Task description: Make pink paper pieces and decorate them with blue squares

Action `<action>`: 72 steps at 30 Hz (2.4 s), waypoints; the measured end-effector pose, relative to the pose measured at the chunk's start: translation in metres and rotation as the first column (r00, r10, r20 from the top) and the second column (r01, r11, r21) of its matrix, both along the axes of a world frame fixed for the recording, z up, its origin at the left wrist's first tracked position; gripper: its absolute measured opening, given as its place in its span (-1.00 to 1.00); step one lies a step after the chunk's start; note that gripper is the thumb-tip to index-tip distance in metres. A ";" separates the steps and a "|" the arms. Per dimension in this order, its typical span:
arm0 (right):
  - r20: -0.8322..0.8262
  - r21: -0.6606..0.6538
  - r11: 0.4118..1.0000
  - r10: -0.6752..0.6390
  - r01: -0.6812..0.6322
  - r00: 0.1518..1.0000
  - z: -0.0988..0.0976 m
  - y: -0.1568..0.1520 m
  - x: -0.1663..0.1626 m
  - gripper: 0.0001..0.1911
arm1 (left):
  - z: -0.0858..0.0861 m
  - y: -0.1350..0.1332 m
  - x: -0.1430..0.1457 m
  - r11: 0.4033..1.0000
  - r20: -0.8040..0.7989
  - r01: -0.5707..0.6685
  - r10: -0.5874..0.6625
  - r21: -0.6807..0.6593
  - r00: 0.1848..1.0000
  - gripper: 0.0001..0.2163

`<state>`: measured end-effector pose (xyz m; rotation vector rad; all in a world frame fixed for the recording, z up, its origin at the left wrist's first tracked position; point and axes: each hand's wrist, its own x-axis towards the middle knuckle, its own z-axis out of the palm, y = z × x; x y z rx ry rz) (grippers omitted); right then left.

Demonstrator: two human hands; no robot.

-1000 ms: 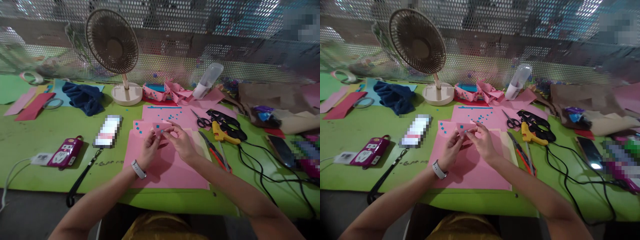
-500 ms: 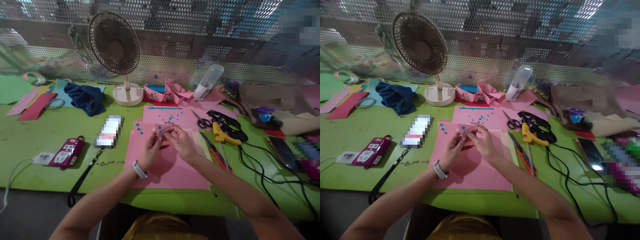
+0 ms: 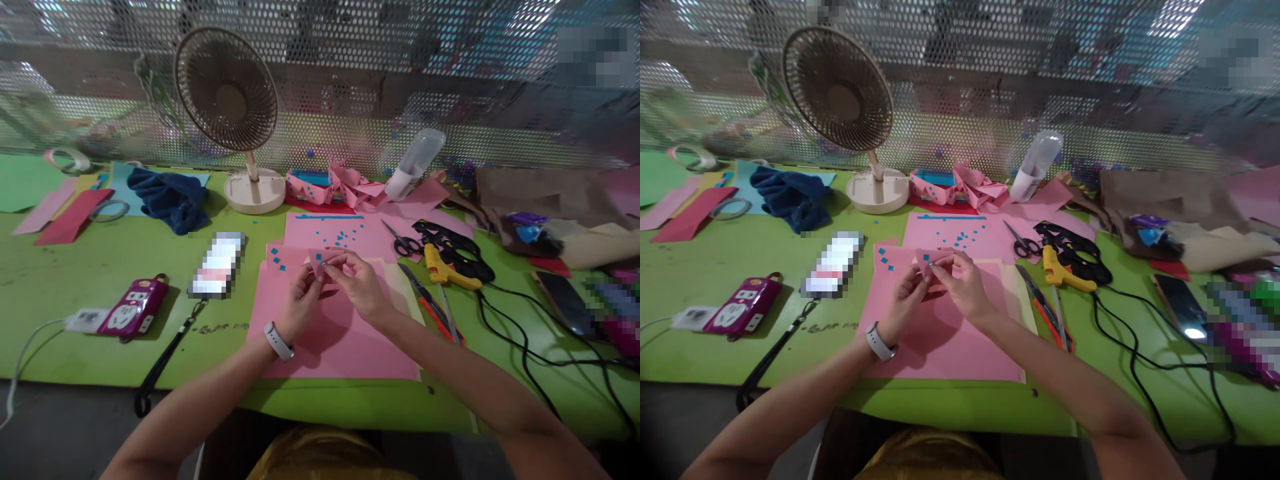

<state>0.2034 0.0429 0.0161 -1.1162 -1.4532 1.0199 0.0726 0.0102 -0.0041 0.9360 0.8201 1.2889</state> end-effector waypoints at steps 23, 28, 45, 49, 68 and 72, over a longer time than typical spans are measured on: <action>0.034 -0.024 1.000 0.007 -0.006 0.999 -0.005 -0.002 0.002 -0.84 | 0.000 0.002 0.002 0.986 -0.095 -0.097 0.110 0.134 0.989 -0.68; 0.034 -0.031 0.999 0.026 -0.025 0.999 -0.004 0.000 0.003 -0.84 | -0.001 0.002 0.002 0.985 -0.106 -0.104 0.118 0.136 0.987 -0.66; -0.013 -0.050 0.998 0.036 -0.036 0.999 -0.005 0.001 0.005 -0.81 | -0.009 0.007 -0.003 0.970 -0.232 -0.139 0.185 0.201 0.955 -0.67; -0.046 -0.029 0.999 -0.025 0.023 0.999 -0.002 0.005 0.011 -0.75 | -0.009 0.007 -0.004 0.969 -0.254 -0.143 0.192 0.202 0.948 -0.69; 0.376 0.326 0.945 -0.122 -0.008 0.919 0.005 0.008 0.021 -0.81 | -0.004 0.004 -0.003 0.945 -0.327 -0.069 0.178 0.319 0.928 -0.72; 0.391 0.342 0.940 -0.130 -0.013 0.911 0.004 0.008 0.020 -0.83 | -0.006 0.005 -0.002 0.935 -0.303 -0.071 0.183 0.347 0.935 -0.72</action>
